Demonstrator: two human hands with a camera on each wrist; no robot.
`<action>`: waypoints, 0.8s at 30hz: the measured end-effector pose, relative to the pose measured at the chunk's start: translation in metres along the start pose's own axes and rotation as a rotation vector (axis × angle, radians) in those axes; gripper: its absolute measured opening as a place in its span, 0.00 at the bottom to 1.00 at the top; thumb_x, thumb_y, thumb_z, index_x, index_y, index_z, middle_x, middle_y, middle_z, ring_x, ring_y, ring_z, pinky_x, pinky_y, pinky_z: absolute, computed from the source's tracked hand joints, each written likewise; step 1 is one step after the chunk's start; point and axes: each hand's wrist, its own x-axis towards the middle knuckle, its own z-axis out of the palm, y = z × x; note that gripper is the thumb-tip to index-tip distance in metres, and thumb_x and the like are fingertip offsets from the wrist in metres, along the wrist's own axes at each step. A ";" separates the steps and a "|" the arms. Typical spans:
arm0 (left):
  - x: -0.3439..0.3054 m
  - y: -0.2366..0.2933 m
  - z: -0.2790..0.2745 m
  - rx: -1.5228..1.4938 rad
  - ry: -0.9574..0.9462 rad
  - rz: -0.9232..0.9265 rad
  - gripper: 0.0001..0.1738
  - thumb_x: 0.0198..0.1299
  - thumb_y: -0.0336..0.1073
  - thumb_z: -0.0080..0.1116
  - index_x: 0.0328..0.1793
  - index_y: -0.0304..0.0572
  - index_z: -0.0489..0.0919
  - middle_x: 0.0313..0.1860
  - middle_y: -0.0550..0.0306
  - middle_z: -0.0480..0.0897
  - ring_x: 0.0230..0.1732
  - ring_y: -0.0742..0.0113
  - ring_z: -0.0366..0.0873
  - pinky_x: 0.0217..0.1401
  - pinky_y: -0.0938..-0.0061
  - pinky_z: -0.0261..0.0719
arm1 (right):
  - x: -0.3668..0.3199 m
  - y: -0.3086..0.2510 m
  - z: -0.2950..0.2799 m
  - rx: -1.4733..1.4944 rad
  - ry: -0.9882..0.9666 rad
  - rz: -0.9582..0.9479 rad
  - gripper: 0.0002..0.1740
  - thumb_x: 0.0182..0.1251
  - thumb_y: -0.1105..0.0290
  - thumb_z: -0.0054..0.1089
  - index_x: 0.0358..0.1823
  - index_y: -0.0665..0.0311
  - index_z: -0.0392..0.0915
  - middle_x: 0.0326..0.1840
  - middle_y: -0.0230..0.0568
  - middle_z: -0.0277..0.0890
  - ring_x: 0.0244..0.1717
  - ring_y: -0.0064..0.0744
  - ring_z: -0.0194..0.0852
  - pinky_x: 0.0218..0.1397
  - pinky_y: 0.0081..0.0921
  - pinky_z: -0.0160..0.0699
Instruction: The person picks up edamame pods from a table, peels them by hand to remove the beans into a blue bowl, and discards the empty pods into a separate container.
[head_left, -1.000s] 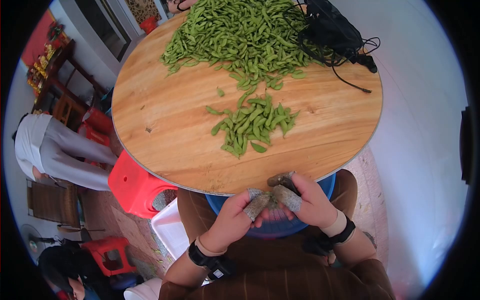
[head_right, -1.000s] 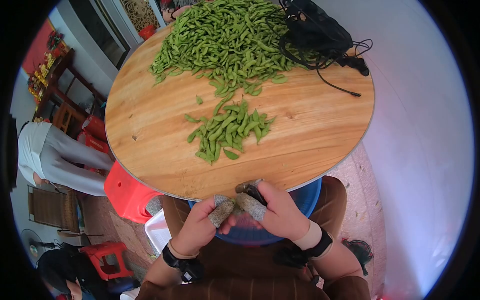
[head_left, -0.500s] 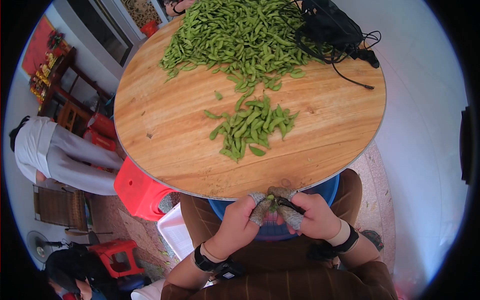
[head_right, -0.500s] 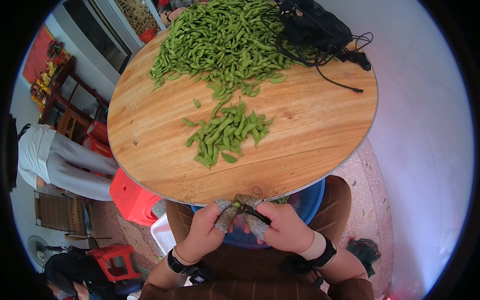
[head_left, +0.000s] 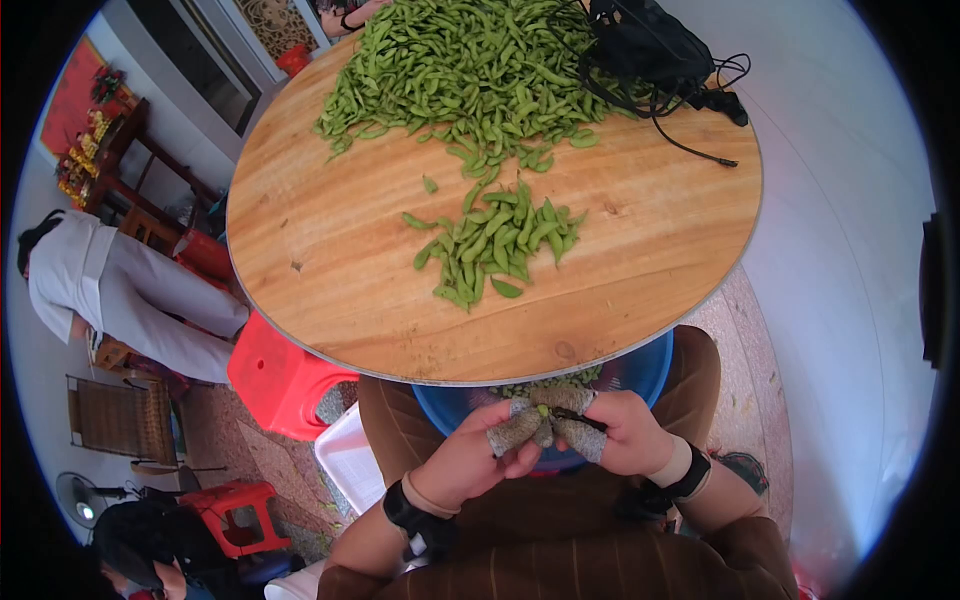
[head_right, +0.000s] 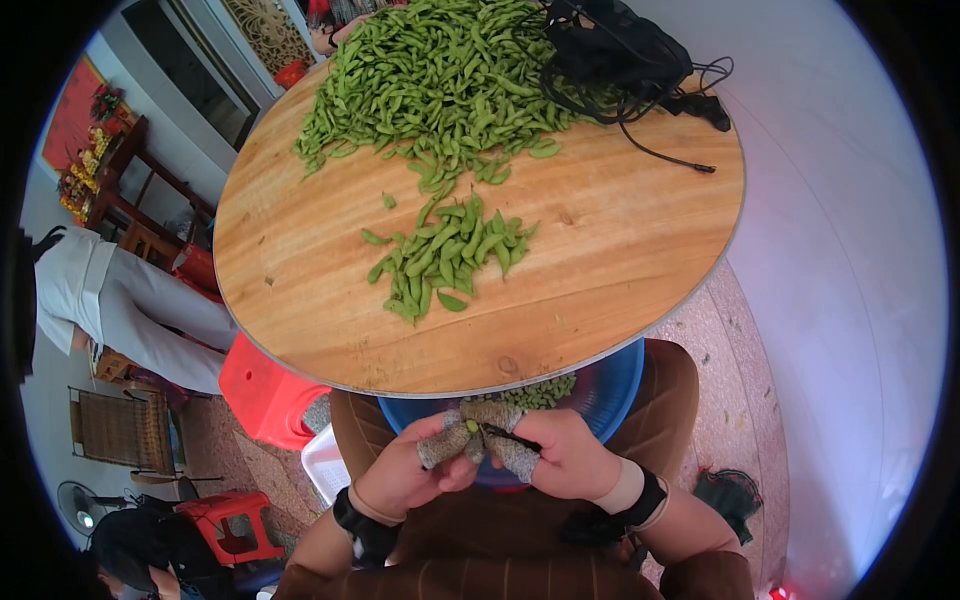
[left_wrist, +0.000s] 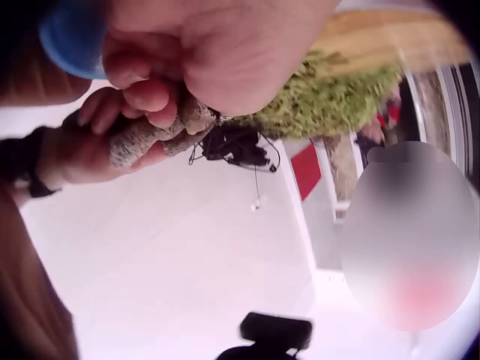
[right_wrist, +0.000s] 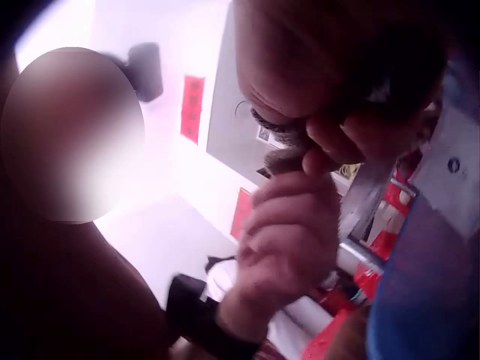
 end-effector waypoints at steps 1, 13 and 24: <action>0.000 -0.005 -0.003 -0.420 -0.162 -0.083 0.11 0.70 0.37 0.46 0.50 0.39 0.74 0.25 0.60 0.72 0.19 0.73 0.65 0.24 0.78 0.62 | 0.001 -0.002 0.000 -0.104 0.023 -0.098 0.21 0.61 0.76 0.55 0.58 0.61 0.75 0.37 0.39 0.80 0.31 0.34 0.80 0.34 0.26 0.77; 0.005 -0.027 -0.011 -0.496 -0.181 -0.215 0.16 0.70 0.40 0.46 0.55 0.37 0.72 0.23 0.60 0.70 0.18 0.73 0.63 0.22 0.80 0.60 | -0.010 0.022 -0.011 -0.073 -0.073 0.095 0.19 0.57 0.75 0.64 0.52 0.66 0.78 0.35 0.39 0.82 0.35 0.23 0.79 0.39 0.22 0.76; 0.007 -0.019 -0.021 -0.139 -0.047 -0.332 0.14 0.69 0.42 0.49 0.42 0.38 0.76 0.21 0.61 0.70 0.19 0.75 0.63 0.20 0.81 0.58 | 0.003 0.021 -0.010 -0.165 -0.153 0.144 0.15 0.51 0.66 0.71 0.35 0.66 0.76 0.28 0.49 0.74 0.30 0.44 0.76 0.35 0.29 0.74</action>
